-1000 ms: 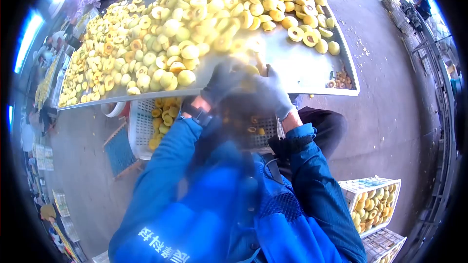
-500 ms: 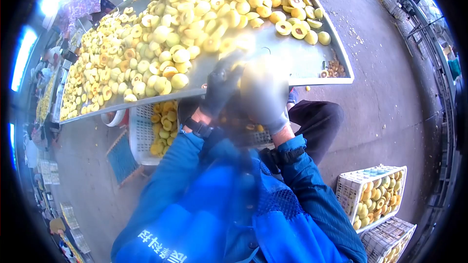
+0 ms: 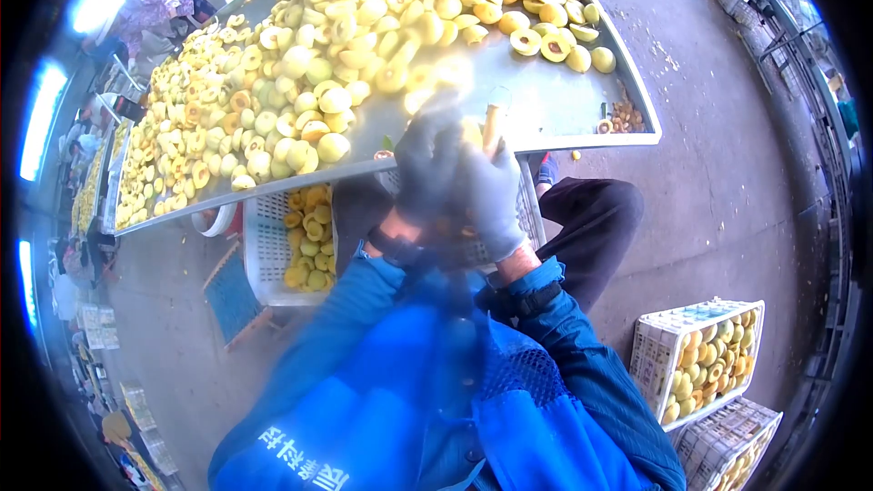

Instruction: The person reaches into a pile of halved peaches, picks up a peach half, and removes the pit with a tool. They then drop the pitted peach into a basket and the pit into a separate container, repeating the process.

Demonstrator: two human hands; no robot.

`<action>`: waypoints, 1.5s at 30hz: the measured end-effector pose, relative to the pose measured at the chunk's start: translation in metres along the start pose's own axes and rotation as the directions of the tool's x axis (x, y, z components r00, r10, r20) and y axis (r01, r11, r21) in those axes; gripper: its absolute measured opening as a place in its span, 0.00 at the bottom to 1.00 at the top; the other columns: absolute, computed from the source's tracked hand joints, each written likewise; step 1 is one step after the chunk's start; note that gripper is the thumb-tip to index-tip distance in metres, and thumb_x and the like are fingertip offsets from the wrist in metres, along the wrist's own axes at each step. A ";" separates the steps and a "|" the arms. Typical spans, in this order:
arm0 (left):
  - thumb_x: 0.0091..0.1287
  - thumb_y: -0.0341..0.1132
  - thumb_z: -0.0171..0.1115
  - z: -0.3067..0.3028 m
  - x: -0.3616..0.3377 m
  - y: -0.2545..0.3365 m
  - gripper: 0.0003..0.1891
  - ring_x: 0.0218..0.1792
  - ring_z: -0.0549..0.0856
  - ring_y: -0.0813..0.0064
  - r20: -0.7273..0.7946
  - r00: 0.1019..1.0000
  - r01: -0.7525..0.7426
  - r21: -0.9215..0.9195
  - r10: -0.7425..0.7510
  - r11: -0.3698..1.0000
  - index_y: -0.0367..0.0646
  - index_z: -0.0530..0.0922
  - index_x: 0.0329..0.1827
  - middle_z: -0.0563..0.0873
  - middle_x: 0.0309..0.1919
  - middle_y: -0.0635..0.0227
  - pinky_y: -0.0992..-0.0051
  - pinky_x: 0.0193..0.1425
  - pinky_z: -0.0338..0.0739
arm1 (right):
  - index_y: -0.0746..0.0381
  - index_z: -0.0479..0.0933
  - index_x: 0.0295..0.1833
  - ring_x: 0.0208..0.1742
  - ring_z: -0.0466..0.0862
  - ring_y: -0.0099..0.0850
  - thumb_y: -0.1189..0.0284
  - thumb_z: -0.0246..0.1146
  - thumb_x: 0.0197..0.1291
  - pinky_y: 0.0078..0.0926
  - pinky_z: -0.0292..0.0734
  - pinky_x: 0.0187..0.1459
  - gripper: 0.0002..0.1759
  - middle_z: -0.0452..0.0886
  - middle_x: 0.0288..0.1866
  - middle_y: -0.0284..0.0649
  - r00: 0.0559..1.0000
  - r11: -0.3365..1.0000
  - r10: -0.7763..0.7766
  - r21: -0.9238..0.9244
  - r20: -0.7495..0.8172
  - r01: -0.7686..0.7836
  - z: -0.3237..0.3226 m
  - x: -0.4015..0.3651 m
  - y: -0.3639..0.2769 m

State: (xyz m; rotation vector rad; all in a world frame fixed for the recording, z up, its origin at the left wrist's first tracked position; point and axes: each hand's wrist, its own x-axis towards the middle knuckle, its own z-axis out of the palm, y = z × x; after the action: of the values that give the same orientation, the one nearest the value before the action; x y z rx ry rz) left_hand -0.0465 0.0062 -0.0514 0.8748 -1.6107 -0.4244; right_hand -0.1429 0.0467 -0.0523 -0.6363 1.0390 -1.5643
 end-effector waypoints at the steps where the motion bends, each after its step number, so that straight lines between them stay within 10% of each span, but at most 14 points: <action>1: 0.69 0.30 0.62 0.000 0.000 0.004 0.10 0.54 0.85 0.57 -0.001 1.000 -0.014 0.021 0.014 1.000 0.34 0.80 0.49 0.86 0.51 0.50 0.65 0.60 0.77 | 0.68 0.76 0.54 0.33 0.80 0.19 0.77 0.62 0.67 0.18 0.76 0.33 0.12 0.80 0.37 0.32 1.000 0.999 0.003 0.033 0.011 -0.003 -0.001 -0.002 0.000; 3: 0.69 0.27 0.62 0.001 0.005 0.021 0.04 0.58 0.83 0.60 0.042 0.993 -0.108 0.044 0.107 0.993 0.38 0.80 0.43 0.86 0.51 0.52 0.65 0.62 0.77 | 0.71 0.75 0.52 0.31 0.79 0.22 0.74 0.62 0.64 0.21 0.75 0.30 0.15 0.79 0.35 0.35 0.844 0.673 -0.498 -0.525 0.200 0.521 -0.019 0.011 0.021; 5: 0.69 0.28 0.61 0.001 -0.001 0.028 0.02 0.57 0.83 0.61 0.051 0.984 -0.173 0.083 0.169 0.981 0.40 0.79 0.42 0.86 0.51 0.53 0.65 0.61 0.77 | 0.71 0.74 0.51 0.28 0.78 0.23 0.71 0.63 0.63 0.22 0.74 0.28 0.16 0.78 0.33 0.37 0.749 0.515 -0.603 -0.584 0.273 0.628 -0.027 0.027 0.052; 8: 0.73 0.33 0.57 -0.007 -0.015 0.024 0.07 0.52 0.85 0.62 0.021 1.000 -0.007 -0.083 0.009 0.997 0.38 0.78 0.46 0.85 0.49 0.56 0.66 0.56 0.78 | 0.69 0.75 0.48 0.24 0.77 0.23 0.68 0.63 0.66 0.22 0.72 0.25 0.14 0.78 0.29 0.36 0.950 0.938 -0.309 -0.153 0.042 0.312 -0.019 0.032 0.060; 12: 0.80 0.48 0.46 -0.028 -0.013 0.052 0.21 0.54 0.81 0.71 0.063 0.813 0.462 -0.673 -0.578 0.577 0.36 0.75 0.57 0.83 0.54 0.60 0.69 0.58 0.78 | 0.66 0.75 0.47 0.21 0.75 0.20 0.65 0.63 0.67 0.20 0.69 0.23 0.14 0.76 0.24 0.34 0.988 0.976 0.068 0.194 0.138 -0.094 -0.006 0.007 -0.003; 14: 0.79 0.49 0.48 -0.020 0.002 0.072 0.25 0.48 0.83 0.72 0.123 0.724 0.426 -0.854 -0.679 0.299 0.34 0.72 0.63 0.83 0.50 0.59 0.74 0.53 0.79 | 0.66 0.74 0.47 0.21 0.74 0.19 0.64 0.63 0.67 0.20 0.68 0.22 0.15 0.76 0.25 0.33 0.973 0.975 0.116 0.162 0.197 -0.149 0.001 0.003 -0.012; 21: 0.78 0.65 0.34 -0.028 -0.011 0.041 0.38 0.56 0.80 0.69 0.262 0.697 0.530 -0.815 -0.667 0.234 0.39 0.69 0.70 0.80 0.57 0.59 0.69 0.64 0.75 | 0.68 0.71 0.47 0.27 0.79 0.25 0.65 0.65 0.64 0.24 0.73 0.27 0.18 0.79 0.33 0.43 0.970 0.981 0.089 -0.188 0.225 -0.046 0.017 -0.007 -0.026; 24: 0.78 0.63 0.30 -0.030 -0.027 0.013 0.38 0.57 0.79 0.70 0.160 0.706 0.533 -0.761 -0.690 0.369 0.37 0.68 0.70 0.80 0.57 0.58 0.69 0.65 0.75 | 0.66 0.71 0.49 0.29 0.81 0.32 0.65 0.65 0.64 0.29 0.77 0.31 0.17 0.78 0.34 0.46 0.963 0.851 -0.131 -0.471 0.237 0.231 0.014 -0.013 -0.025; 29: 0.72 0.42 0.59 -0.057 -0.018 0.021 0.27 0.58 0.79 0.68 0.114 0.778 0.478 -0.745 -0.618 0.465 0.34 0.67 0.68 0.80 0.59 0.56 0.67 0.67 0.73 | 0.55 0.74 0.59 0.35 0.85 0.41 0.68 0.65 0.61 0.35 0.81 0.34 0.20 0.80 0.43 0.43 0.661 0.277 -0.470 -0.613 0.585 0.740 0.002 -0.013 -0.036; 32: 0.66 0.33 0.67 -0.062 -0.019 0.023 0.31 0.58 0.79 0.67 -0.064 0.873 0.398 -0.481 -0.484 0.781 0.33 0.64 0.68 0.80 0.59 0.56 0.66 0.68 0.72 | 0.51 0.74 0.61 0.36 0.86 0.40 0.68 0.65 0.61 0.34 0.82 0.35 0.22 0.81 0.45 0.40 0.848 0.337 -0.277 -0.781 0.451 0.526 0.012 -0.027 -0.050; 33: 0.64 0.30 0.68 -0.062 -0.021 0.020 0.32 0.58 0.79 0.67 -0.118 0.907 0.345 -0.344 -0.404 0.873 0.33 0.63 0.68 0.80 0.59 0.56 0.66 0.68 0.71 | 0.49 0.75 0.62 0.37 0.86 0.39 0.67 0.66 0.60 0.35 0.82 0.36 0.23 0.81 0.48 0.37 0.751 0.309 -0.411 -0.696 0.516 0.648 0.009 -0.023 -0.043; 38: 0.67 0.34 0.66 -0.073 -0.002 0.053 0.29 0.56 0.81 0.65 -0.063 0.873 0.417 -0.414 -0.483 0.809 0.34 0.64 0.68 0.80 0.57 0.55 0.66 0.66 0.72 | 0.48 0.75 0.62 0.39 0.86 0.40 0.67 0.67 0.59 0.36 0.82 0.38 0.24 0.82 0.52 0.38 0.717 0.365 -0.339 -0.618 0.609 0.697 0.014 -0.035 -0.046; 40: 0.73 0.41 0.59 -0.075 -0.005 0.043 0.23 0.51 0.83 0.65 -0.125 0.972 0.210 0.104 -0.197 0.972 0.35 0.69 0.64 0.84 0.50 0.57 0.67 0.60 0.76 | 0.49 0.75 0.62 0.38 0.86 0.41 0.66 0.68 0.58 0.37 0.82 0.38 0.24 0.83 0.48 0.38 0.826 0.535 -0.143 -0.659 0.546 0.528 0.014 -0.041 -0.040; 45: 0.69 0.40 0.62 -0.083 -0.004 0.059 0.26 0.51 0.82 0.63 -0.051 0.994 0.101 0.200 -0.092 0.975 0.34 0.69 0.65 0.83 0.51 0.56 0.65 0.60 0.75 | 0.58 0.74 0.48 0.26 0.83 0.45 0.67 0.69 0.57 0.40 0.79 0.29 0.16 0.80 0.30 0.42 0.760 0.249 -0.220 -0.718 0.611 0.650 0.020 -0.043 -0.020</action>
State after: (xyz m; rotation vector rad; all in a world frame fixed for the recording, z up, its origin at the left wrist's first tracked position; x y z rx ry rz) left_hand 0.0143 0.0632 0.0070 1.1124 -1.5964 -0.3111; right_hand -0.1250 0.0825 -0.0200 -2.1510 1.4452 -1.0490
